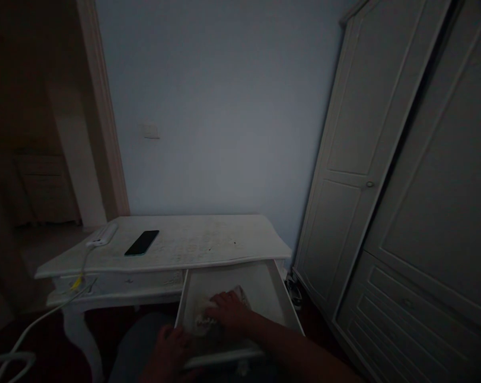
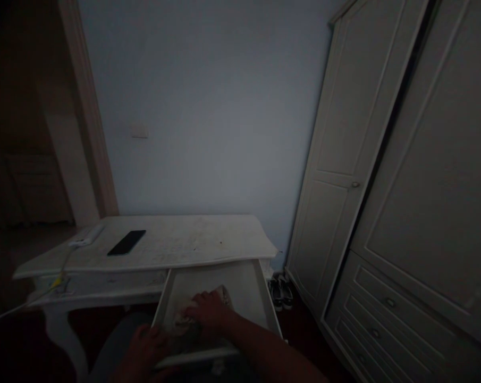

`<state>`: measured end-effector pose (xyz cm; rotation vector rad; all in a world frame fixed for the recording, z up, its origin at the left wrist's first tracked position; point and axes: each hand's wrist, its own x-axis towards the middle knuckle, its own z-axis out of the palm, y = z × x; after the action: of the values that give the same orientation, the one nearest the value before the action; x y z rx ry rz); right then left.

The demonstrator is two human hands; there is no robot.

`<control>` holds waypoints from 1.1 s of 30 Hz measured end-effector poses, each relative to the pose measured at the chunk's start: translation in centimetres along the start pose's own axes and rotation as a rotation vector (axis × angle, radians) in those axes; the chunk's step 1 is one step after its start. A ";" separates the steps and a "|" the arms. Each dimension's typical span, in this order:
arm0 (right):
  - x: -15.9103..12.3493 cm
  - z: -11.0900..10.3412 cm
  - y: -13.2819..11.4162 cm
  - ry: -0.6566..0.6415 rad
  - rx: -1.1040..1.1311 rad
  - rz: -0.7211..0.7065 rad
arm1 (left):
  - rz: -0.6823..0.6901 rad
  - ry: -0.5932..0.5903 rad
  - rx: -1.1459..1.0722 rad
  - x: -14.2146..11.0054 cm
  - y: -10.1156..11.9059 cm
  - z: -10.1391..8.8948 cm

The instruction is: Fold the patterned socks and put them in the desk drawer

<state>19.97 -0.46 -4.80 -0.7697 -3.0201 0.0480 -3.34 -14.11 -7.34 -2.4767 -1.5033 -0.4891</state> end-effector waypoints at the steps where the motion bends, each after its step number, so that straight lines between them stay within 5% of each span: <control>1: -0.9 -0.2 0.5 -0.011 -0.001 0.029 | -0.004 0.011 -0.021 -0.2 0.0 0.2; 10: -6.1 -2.9 5.6 0.013 0.099 0.417 | 0.039 0.189 -0.004 -0.7 0.2 -0.4; 20: 0.6 -2.7 3.5 0.135 0.101 0.542 | 0.122 0.209 -0.005 -0.4 -0.4 -0.6; 28: 6.3 -1.4 -1.2 0.144 0.088 0.384 | 0.037 0.114 -0.039 -0.3 0.1 -0.8; 33: 5.3 -0.1 -2.8 0.057 0.013 0.046 | 0.010 0.082 0.000 -0.1 0.6 -0.7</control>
<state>13.97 -0.35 -4.52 -0.8252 -2.9457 0.0463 -3.00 -14.74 -6.73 -2.4320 -1.4590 -0.5814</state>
